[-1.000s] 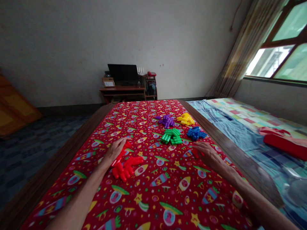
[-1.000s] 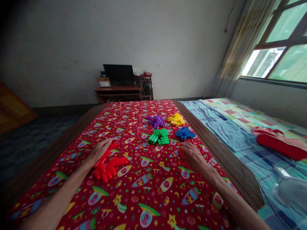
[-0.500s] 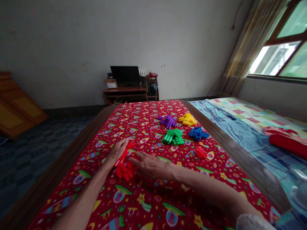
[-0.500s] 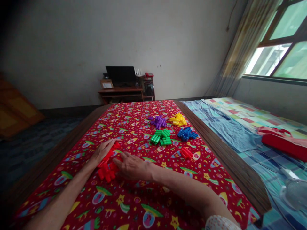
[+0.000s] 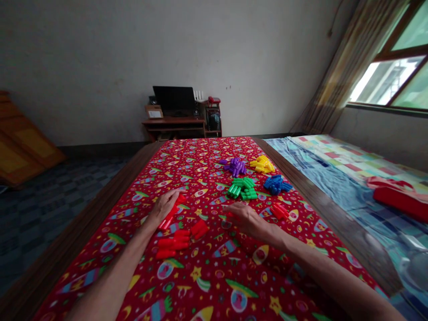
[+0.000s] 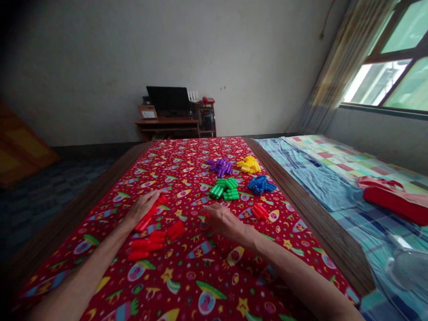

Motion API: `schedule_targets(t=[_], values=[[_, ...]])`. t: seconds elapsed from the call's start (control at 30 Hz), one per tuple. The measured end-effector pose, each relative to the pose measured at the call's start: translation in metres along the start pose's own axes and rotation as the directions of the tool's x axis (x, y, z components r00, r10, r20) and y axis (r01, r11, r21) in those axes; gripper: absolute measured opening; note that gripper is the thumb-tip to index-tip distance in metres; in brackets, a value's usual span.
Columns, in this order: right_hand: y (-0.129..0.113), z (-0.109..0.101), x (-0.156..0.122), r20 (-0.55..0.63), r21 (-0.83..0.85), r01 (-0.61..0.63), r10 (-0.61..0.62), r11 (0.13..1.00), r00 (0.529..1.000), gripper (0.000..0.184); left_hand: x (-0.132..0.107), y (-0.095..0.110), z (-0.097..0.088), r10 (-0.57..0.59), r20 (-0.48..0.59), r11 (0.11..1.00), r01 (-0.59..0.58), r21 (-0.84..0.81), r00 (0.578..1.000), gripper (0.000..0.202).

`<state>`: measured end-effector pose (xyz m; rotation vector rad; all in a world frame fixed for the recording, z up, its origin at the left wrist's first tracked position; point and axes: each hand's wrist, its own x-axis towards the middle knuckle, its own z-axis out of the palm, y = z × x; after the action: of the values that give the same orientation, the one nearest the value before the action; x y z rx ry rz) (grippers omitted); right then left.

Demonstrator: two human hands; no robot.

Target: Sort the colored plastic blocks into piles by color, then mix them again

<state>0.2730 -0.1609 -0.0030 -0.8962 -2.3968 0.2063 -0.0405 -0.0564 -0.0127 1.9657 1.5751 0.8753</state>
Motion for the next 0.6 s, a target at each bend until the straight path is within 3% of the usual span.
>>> schedule_targets(t=[0.2,0.37,0.5,0.6], values=[[0.027,-0.049,-0.046,-0.06,-0.119,-0.177,0.17,0.977,0.984,0.022,0.007,-0.014,0.004,-0.003,-0.012,1.0,0.003,0.009,1.0,0.057],[0.044,-0.064,-0.064,-0.05,-0.263,-0.288,0.285,0.921,0.957,0.025,0.007,-0.014,0.002,0.01,0.0,1.0,-0.01,0.006,1.0,0.055],[0.03,-0.057,-0.046,-0.141,-0.185,-0.228,0.204,0.956,0.969,0.023,0.005,-0.009,0.0,0.003,0.006,1.0,-0.003,-0.009,1.0,0.058],[0.001,-0.037,-0.012,-0.066,-0.096,-0.087,0.081,0.992,0.995,0.024,0.004,-0.008,0.0,0.006,0.012,1.0,-0.006,-0.007,1.0,0.059]])
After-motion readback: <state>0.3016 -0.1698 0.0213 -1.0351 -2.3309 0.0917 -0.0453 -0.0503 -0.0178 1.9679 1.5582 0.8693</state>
